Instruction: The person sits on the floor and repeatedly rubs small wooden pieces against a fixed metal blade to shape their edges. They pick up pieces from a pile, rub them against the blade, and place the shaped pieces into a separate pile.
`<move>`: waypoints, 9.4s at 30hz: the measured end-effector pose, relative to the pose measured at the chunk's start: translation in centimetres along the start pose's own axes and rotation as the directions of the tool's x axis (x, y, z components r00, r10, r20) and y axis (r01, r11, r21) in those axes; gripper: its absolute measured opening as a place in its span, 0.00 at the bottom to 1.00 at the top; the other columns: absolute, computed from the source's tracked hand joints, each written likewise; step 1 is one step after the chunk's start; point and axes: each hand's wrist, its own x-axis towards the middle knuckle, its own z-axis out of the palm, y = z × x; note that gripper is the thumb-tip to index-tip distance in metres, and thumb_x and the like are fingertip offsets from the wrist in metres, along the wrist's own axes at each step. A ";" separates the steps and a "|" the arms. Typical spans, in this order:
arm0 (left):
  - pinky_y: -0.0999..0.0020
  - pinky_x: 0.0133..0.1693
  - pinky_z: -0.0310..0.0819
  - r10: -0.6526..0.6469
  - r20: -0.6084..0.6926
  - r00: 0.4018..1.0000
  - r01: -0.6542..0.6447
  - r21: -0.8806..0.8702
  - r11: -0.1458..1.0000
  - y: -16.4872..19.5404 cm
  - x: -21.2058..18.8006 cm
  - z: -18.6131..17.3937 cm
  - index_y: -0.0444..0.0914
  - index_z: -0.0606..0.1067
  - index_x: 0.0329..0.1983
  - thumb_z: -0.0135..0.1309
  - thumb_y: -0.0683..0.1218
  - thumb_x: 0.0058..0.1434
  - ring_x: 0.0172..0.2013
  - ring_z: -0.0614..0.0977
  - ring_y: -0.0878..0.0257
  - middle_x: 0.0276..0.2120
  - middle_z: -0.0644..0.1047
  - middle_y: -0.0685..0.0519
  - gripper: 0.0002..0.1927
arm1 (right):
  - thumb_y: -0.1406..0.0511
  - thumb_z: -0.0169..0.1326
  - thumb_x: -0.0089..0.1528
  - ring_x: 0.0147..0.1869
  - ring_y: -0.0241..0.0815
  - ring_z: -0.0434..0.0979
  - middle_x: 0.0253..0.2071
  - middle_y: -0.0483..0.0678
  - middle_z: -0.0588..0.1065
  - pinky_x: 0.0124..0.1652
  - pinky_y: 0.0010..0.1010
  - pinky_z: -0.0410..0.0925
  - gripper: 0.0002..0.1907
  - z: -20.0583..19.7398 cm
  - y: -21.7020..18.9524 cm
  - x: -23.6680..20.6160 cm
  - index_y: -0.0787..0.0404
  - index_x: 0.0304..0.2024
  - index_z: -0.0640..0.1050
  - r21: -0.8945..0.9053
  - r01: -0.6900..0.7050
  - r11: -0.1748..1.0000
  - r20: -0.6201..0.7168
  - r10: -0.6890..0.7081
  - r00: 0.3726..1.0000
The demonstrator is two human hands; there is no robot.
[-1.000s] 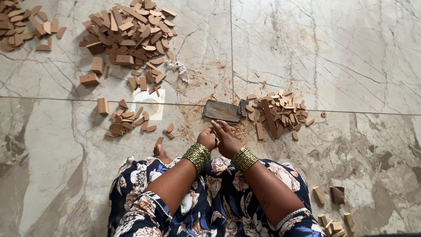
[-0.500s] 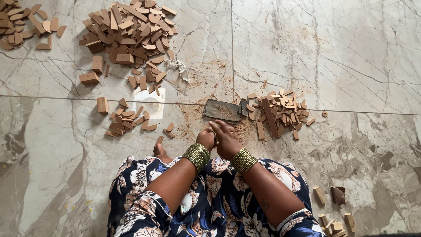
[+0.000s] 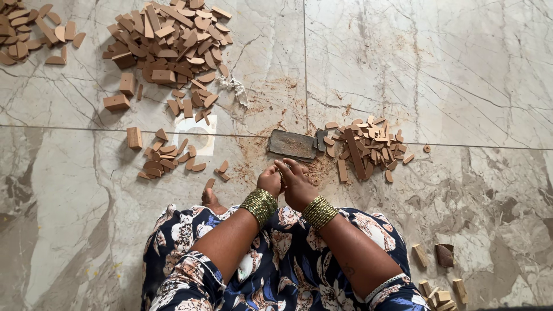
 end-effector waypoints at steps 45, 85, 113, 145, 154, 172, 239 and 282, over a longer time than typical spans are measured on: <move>0.72 0.26 0.71 0.215 -0.016 0.976 -0.209 0.167 0.964 2.1 -2.5 1.8 0.33 0.76 0.40 0.46 0.48 0.74 0.22 0.74 0.69 0.25 0.77 0.54 0.14 | 0.79 0.46 0.58 0.69 0.54 0.62 0.70 0.57 0.57 0.66 0.44 0.62 0.44 -2.2 0.6 1.0 0.43 0.74 0.55 0.095 -0.320 0.943 0.088 0.312 0.946; 0.72 0.25 0.75 -0.116 -0.033 0.993 0.120 0.369 0.922 3.8 -3.8 1.9 0.32 0.74 0.47 0.42 0.56 0.73 0.22 0.77 0.67 0.27 0.79 0.52 0.22 | 0.72 0.48 0.62 0.72 0.55 0.60 0.72 0.57 0.54 0.68 0.44 0.63 0.38 0.6 0.8 -0.1 0.47 0.73 0.55 0.054 0.128 0.990 -0.140 -0.119 0.983; 0.65 0.24 0.65 0.329 0.065 0.942 -0.300 0.603 0.739 2.0 -3.6 1.7 0.28 0.72 0.26 0.48 0.56 0.77 0.19 0.68 0.64 0.18 0.69 0.52 0.30 | 0.79 0.44 0.55 0.71 0.59 0.58 0.72 0.58 0.51 0.69 0.43 0.56 0.52 -1.5 1.3 0.8 0.45 0.76 0.42 0.203 -0.262 0.943 0.106 0.245 0.964; 0.58 0.47 0.81 0.005 0.238 0.971 -0.204 0.822 0.531 5.6 -7.8 4.1 0.30 0.75 0.50 0.39 0.56 0.70 0.41 0.86 0.51 0.41 0.82 0.40 0.25 | 0.68 0.54 0.62 0.74 0.59 0.55 0.74 0.57 0.45 0.70 0.48 0.53 0.50 -1.2 0.4 0.4 0.39 0.75 0.39 0.006 -0.222 0.975 0.138 0.219 0.966; 0.54 0.52 0.75 0.014 0.036 0.999 -0.037 0.757 0.652 5.5 -5.3 2.7 0.27 0.76 0.53 0.33 0.59 0.76 0.47 0.81 0.45 0.46 0.80 0.35 0.32 | 0.81 0.46 0.57 0.73 0.58 0.59 0.74 0.58 0.53 0.70 0.47 0.58 0.52 -0.4 1.7 0.7 0.47 0.78 0.43 0.103 -0.090 0.991 -0.086 0.099 0.991; 0.72 0.21 0.67 0.124 -0.054 0.991 -0.097 0.358 0.929 2.6 -2.6 0.5 0.36 0.80 0.53 0.50 0.44 0.68 0.22 0.74 0.69 0.41 0.85 0.52 0.14 | 0.79 0.44 0.54 0.70 0.61 0.64 0.67 0.62 0.59 0.66 0.48 0.66 0.49 1.3 1.9 0.7 0.49 0.76 0.49 0.075 0.207 0.975 -0.269 -0.180 0.946; 0.75 0.23 0.67 -0.019 0.034 0.999 0.006 0.344 0.939 0.3 -1.8 0.2 0.37 0.79 0.48 0.50 0.44 0.69 0.22 0.72 0.71 0.33 0.79 0.54 0.10 | 0.73 0.49 0.63 0.65 0.51 0.68 0.64 0.53 0.65 0.64 0.44 0.64 0.34 0.0 1.7 1.3 0.39 0.69 0.65 0.122 -0.125 0.985 -0.042 0.131 0.990; 0.70 0.42 0.82 0.333 0.055 0.941 -0.282 0.672 0.685 1.5 -5.6 7.1 0.37 0.76 0.50 0.57 0.43 0.64 0.39 0.85 0.65 0.42 0.83 0.50 0.12 | 0.67 0.56 0.64 0.48 0.42 0.80 0.49 0.53 0.78 0.46 0.32 0.76 0.24 -7.4 3.8 1.6 0.57 0.63 0.70 0.310 -0.184 0.933 0.199 0.126 0.972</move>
